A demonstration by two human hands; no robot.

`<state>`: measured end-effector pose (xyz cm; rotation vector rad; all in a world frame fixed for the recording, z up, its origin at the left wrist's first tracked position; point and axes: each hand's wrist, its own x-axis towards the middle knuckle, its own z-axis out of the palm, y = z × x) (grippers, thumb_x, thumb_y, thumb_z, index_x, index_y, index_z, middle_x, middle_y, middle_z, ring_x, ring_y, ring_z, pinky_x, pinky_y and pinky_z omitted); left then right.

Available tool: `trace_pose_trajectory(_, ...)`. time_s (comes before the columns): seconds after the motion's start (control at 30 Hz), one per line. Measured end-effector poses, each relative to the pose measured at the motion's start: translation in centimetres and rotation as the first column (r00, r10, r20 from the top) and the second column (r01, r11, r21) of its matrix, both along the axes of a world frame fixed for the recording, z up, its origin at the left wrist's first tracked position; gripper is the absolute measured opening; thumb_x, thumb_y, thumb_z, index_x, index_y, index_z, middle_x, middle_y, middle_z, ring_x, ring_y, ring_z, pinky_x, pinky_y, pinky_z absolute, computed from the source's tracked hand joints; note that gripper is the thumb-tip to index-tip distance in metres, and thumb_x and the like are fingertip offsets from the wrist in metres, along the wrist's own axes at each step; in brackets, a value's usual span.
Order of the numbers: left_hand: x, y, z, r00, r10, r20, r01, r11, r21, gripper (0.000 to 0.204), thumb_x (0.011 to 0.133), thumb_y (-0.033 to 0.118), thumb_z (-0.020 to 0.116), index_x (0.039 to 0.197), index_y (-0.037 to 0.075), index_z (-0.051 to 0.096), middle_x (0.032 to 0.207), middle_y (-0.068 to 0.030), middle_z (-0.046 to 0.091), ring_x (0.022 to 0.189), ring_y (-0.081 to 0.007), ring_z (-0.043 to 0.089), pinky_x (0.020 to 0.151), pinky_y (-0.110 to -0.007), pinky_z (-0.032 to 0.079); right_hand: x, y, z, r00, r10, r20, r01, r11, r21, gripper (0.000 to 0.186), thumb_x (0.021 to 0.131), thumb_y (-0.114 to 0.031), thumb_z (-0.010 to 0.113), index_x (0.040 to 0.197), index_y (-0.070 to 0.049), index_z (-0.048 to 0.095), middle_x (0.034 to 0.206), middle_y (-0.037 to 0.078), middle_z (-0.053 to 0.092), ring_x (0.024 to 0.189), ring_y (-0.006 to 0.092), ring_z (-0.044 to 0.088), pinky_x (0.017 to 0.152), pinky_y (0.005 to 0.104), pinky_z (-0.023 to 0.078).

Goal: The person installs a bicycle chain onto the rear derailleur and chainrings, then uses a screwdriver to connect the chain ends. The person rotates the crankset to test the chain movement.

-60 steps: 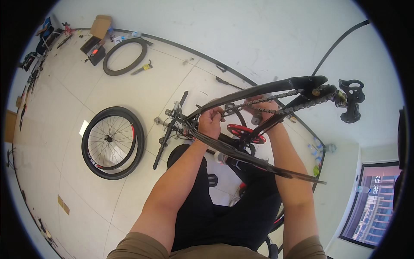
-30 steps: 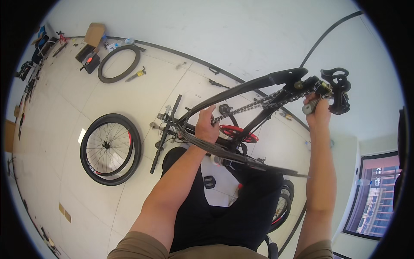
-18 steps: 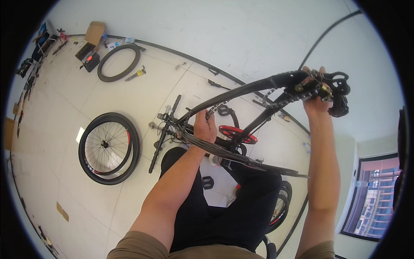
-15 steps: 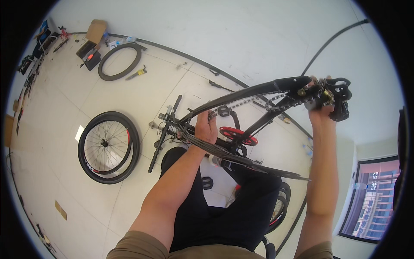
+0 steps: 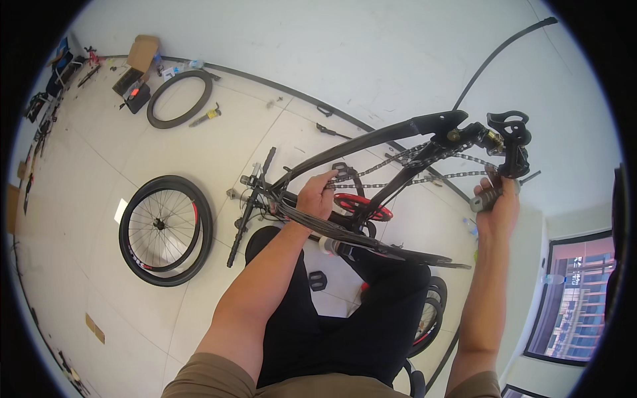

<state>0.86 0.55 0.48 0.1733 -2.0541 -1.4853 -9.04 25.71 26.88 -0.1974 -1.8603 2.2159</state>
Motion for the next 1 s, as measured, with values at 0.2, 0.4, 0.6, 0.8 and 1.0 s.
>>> trace_pose_trajectory(0.2, 0.2, -0.4, 1.2, 0.999, 0.020, -0.050, -0.013, 0.992, 0.129, 0.022, 0.093, 0.010, 0.052, 0.111, 0.000, 0.061, 0.091, -0.0138, 0.060, 0.082, -0.0246, 0.059, 0.076, -0.032, 0.047, -2.0, 0.7, -1.6, 0.999, 0.041, 0.028, -0.040, 0.998, -0.042, 0.023, 0.097, -0.024, 0.060, 0.104, -0.002, 0.056, 0.090, 0.009, 0.063, 0.066, 0.0160, 0.057, 0.057, 0.0336, 0.052)
trace_pose_trajectory(0.4, 0.1, -0.4, 1.3, 0.993, 0.042, -0.108, -0.037, 0.998, 0.040, 0.026, 0.095, 0.021, 0.059, 0.111, 0.000, 0.060, 0.090, -0.0123, 0.055, 0.086, -0.0244, 0.056, 0.080, -0.033, 0.045, -2.9, -0.1, -2.6, 0.996, -0.001, 0.092, 0.006, 0.999, -0.052, 0.021, 0.097, -0.024, 0.055, 0.100, -0.003, 0.054, 0.086, 0.009, 0.059, 0.061, 0.0147, 0.052, 0.054, 0.0339, 0.049)
trace_pose_trajectory(0.6, 0.0, -0.1, 1.4, 0.989, 0.084, -0.120, -0.077, 0.995, 0.066, 0.026, 0.086, 0.020, 0.067, 0.103, 0.001, 0.063, 0.092, -0.0132, 0.058, 0.087, -0.0276, 0.056, 0.080, -0.036, 0.046, -2.8, 0.1, -2.8, 0.984, 0.054, 0.168, -0.057, 0.998, 0.011, 0.025, 0.099, -0.031, 0.052, 0.098, -0.006, 0.054, 0.085, 0.005, 0.054, 0.060, 0.0142, 0.049, 0.052, 0.0325, 0.045)
trace_pose_trajectory(0.8, -0.2, -0.9, 0.4, 0.994, 0.035, -0.100, -0.040, 0.998, -0.045, 0.022, 0.074, 0.011, 0.065, 0.094, 0.002, 0.062, 0.091, -0.0126, 0.058, 0.086, -0.0271, 0.055, 0.078, -0.035, 0.046, -2.6, 0.4, -2.2, 0.985, 0.126, 0.117, -0.124, 0.992, -0.022, 0.023, 0.100, -0.028, 0.048, 0.099, -0.005, 0.054, 0.085, 0.005, 0.055, 0.062, 0.0149, 0.049, 0.055, 0.0327, 0.046)
trace_pose_trajectory(1.0, -0.3, -1.3, -0.3, 0.997, -0.070, 0.030, 0.046, 0.864, 0.501, 0.019, 0.090, 0.016, 0.062, 0.101, 0.000, 0.062, 0.087, -0.0040, 0.060, 0.083, -0.0129, 0.054, 0.077, -0.027, 0.044, -2.9, 0.0, -1.2, 0.997, 0.081, 0.000, -0.081, 0.995, -0.049, 0.024, 0.097, -0.027, 0.054, 0.099, -0.003, 0.055, 0.089, 0.007, 0.058, 0.065, 0.0160, 0.053, 0.057, 0.0338, 0.049)
